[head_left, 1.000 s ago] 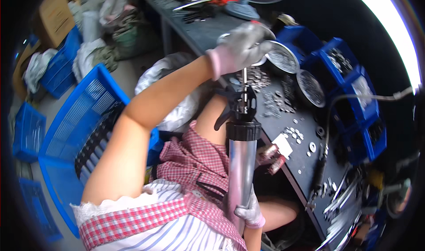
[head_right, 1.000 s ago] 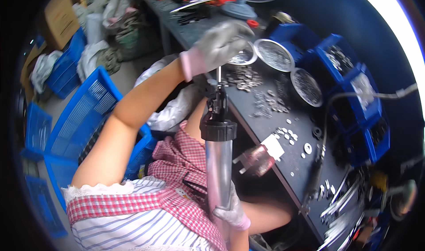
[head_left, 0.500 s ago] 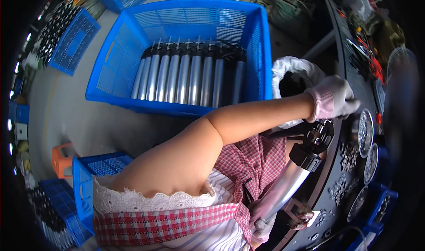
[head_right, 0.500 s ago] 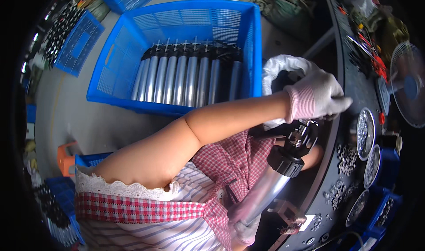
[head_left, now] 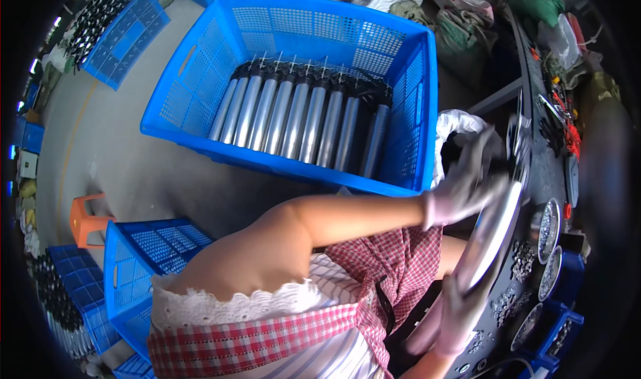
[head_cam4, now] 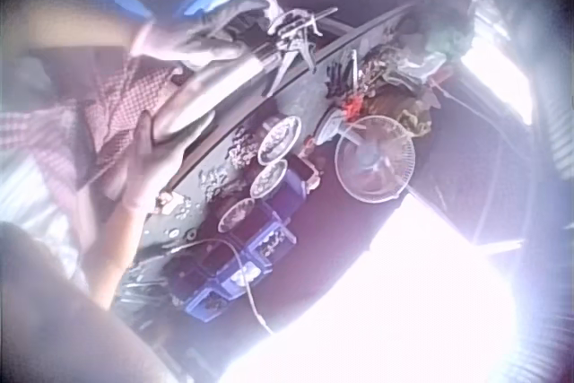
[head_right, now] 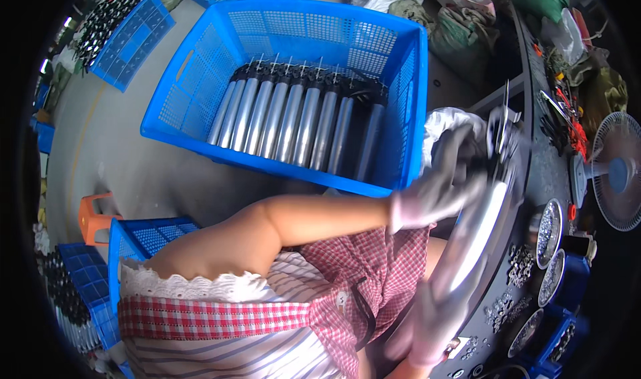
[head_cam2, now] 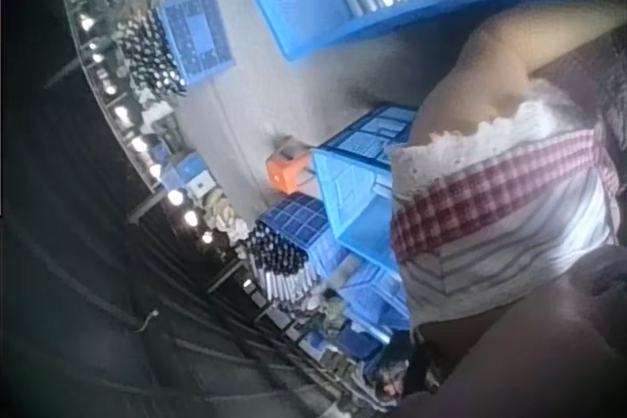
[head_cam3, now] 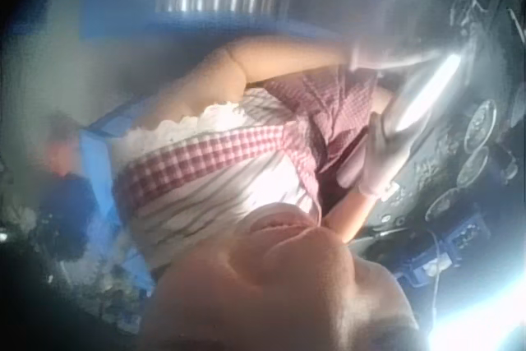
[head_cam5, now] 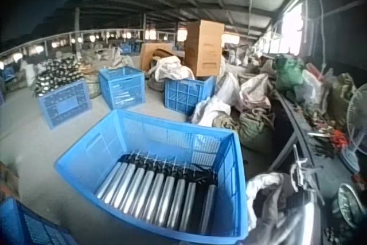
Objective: Assembling hardware components including metal tubes and black mounting brackets at a factory workstation.
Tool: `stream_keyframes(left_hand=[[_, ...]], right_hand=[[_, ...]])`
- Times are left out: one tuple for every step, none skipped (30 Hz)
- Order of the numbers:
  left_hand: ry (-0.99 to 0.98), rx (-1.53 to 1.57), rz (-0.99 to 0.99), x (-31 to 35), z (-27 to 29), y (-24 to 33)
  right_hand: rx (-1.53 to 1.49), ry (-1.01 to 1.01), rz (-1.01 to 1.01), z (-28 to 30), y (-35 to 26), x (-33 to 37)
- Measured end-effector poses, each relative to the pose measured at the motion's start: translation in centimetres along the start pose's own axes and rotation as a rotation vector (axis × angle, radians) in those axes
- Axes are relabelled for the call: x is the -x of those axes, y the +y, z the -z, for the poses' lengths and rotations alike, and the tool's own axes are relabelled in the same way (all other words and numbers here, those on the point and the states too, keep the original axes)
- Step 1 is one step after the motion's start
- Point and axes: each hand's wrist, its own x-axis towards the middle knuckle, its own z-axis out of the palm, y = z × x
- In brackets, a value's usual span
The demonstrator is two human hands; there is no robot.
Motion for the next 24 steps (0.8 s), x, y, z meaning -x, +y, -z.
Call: stream_keyframes(left_hand=[[-0.068, -0.232, -0.199, 1.4, 0.6, 0.8], [-0.130, 0.091, 0.017, 3.4, 0.3, -0.6], [-0.142, -0.249, -0.093, 2.8, 2.6, -0.1], [-0.188, 0.011, 0.057, 1.6, 5.0, -1.1], [-0.220, 0.257, 0.211, 0.2, 8.1, -2.0], [-0.252, 0.419, 0.482, -1.6, 11.8, -1.7], [-0.263, 0.572, 0.752, -3.0, 15.9, -0.7], [-0.207, 0.294, 0.834, -3.5, 19.5, 0.4], [-0.208, 0.225, 0.790, -2.4, 25.4, -2.9], [-0.130, 0.165, 0.975, -3.1, 28.0, -0.9], [-0.143, -0.055, 0.863, -2.2, 31.9, -1.8], [-0.078, -0.162, 0.825, -1.0, 35.5, -3.2], [-0.012, -0.272, 0.792, 0.4, 38.8, -4.4], [0.033, -0.292, 0.869, 1.3, 42.3, -5.4], [0.086, -0.309, 0.946, 2.1, 45.7, -6.1], [0.122, -0.398, 1.067, 1.7, 48.6, -6.9], [0.160, -0.486, 1.189, 1.3, 51.1, -7.7], [0.111, -0.579, 1.260, 1.2, 54.1, -8.4], [0.065, -0.673, 1.332, 1.5, 57.4, -9.0], [0.042, -0.746, 1.347, 2.0, 60.5, -10.6], [0.040, -0.737, 1.356, 2.5, 61.3, -11.5], [0.047, -0.817, 1.383, 2.6, 61.7, -12.4], [0.063, -0.901, 1.407, 2.7, 62.3, -13.1], [0.056, -1.025, 1.354, 4.5, 64.1, -14.1]], right_hand=[[0.070, -0.002, -0.067, -0.6, -3.3, -2.3], [0.167, -0.055, 0.110, -1.4, -4.6, -4.2], [0.262, -0.100, 0.271, -2.1, -5.2, -5.8], [0.220, -0.139, 0.403, -3.3, -5.8, -7.0], [0.169, -0.187, 0.545, -4.6, -6.2, -7.9], [-0.055, -0.329, 0.498, -5.5, -6.1, -8.4], [-0.133, -0.497, 0.331, -5.4, -7.1, -8.2], [-0.213, -0.506, 0.268, -5.7, -7.0, -7.8], [-0.288, -0.538, 0.221, -6.1, -6.5, -7.7], [-0.278, -0.491, 0.222, -5.9, -4.9, -8.1], [-0.392, -0.516, 0.022, -5.2, -3.1, -8.2], [-0.530, -0.562, -0.154, -4.3, -2.0, -8.9], [-0.426, -0.435, -0.129, -3.9, 0.1, -9.6], [-0.461, -0.346, -0.209, -3.5, 0.4, -9.8], [-0.443, -0.348, -0.242, -3.2, 0.3, -10.3], [-0.303, -0.358, -0.186, -2.4, 2.7, -11.2], [-0.158, -0.370, -0.130, -1.3, 5.5, -12.2], [-0.099, -0.423, -0.155, -0.7, 6.4, -12.9], [-0.038, -0.479, -0.178, -0.2, 7.0, -13.5], [-0.039, -0.547, -0.237, 0.6, 7.7, -13.8], [0.082, -0.554, -0.281, 1.4, 8.4, -13.8], [0.161, -0.521, -0.300, 2.9, 10.4, -13.3], [0.238, -0.492, -0.311, 4.3, 12.8, -12.9], [0.205, -0.433, -0.395, 5.7, 14.9, -12.3]])
